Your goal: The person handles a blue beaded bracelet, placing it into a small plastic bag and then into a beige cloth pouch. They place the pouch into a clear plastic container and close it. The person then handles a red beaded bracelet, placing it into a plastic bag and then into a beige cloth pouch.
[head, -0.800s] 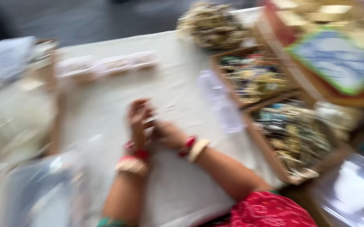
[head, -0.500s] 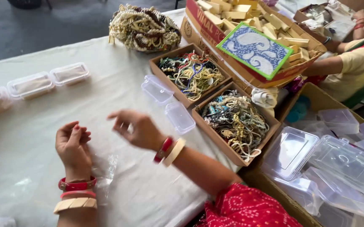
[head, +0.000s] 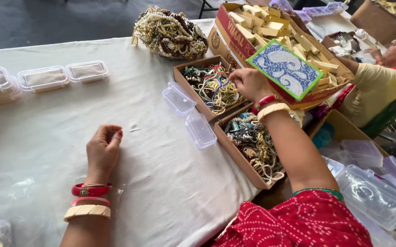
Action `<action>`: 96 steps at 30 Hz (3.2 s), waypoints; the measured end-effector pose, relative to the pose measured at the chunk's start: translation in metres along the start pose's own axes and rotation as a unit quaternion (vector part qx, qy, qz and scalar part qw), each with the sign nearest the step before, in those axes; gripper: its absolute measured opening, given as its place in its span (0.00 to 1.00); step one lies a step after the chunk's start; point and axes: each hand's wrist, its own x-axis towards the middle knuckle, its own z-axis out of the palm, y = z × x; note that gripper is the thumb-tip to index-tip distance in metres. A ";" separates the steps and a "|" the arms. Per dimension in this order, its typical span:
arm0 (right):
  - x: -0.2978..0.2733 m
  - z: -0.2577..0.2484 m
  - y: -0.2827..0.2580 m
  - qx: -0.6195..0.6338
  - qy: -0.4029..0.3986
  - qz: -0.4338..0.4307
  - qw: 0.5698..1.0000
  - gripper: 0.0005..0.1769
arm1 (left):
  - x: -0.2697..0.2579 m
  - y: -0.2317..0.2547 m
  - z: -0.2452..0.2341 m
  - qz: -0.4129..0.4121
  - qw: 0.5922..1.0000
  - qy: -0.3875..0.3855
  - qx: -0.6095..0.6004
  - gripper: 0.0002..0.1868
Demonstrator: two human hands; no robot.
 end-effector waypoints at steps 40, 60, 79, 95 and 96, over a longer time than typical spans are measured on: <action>0.043 -0.077 -0.088 0.392 0.182 -0.029 0.901 0.09 | 0.007 -0.008 -0.002 0.023 0.995 0.087 0.040 0.04; -0.026 0.151 -0.251 0.515 -0.121 0.125 0.839 0.10 | 0.011 -0.023 -0.007 -0.046 0.977 -0.178 -0.109 0.20; -0.074 0.073 -0.195 -0.113 -0.202 -0.172 0.958 0.06 | -0.009 0.031 -0.029 0.193 0.923 -0.210 0.259 0.09; -0.071 0.087 -0.212 0.269 0.022 -0.211 0.940 0.05 | -0.024 -0.002 0.039 0.014 0.969 -0.186 -0.165 0.06; -0.070 0.094 -0.214 0.297 0.054 -0.209 0.930 0.05 | -0.025 -0.004 0.038 -0.002 0.966 -0.194 -0.173 0.07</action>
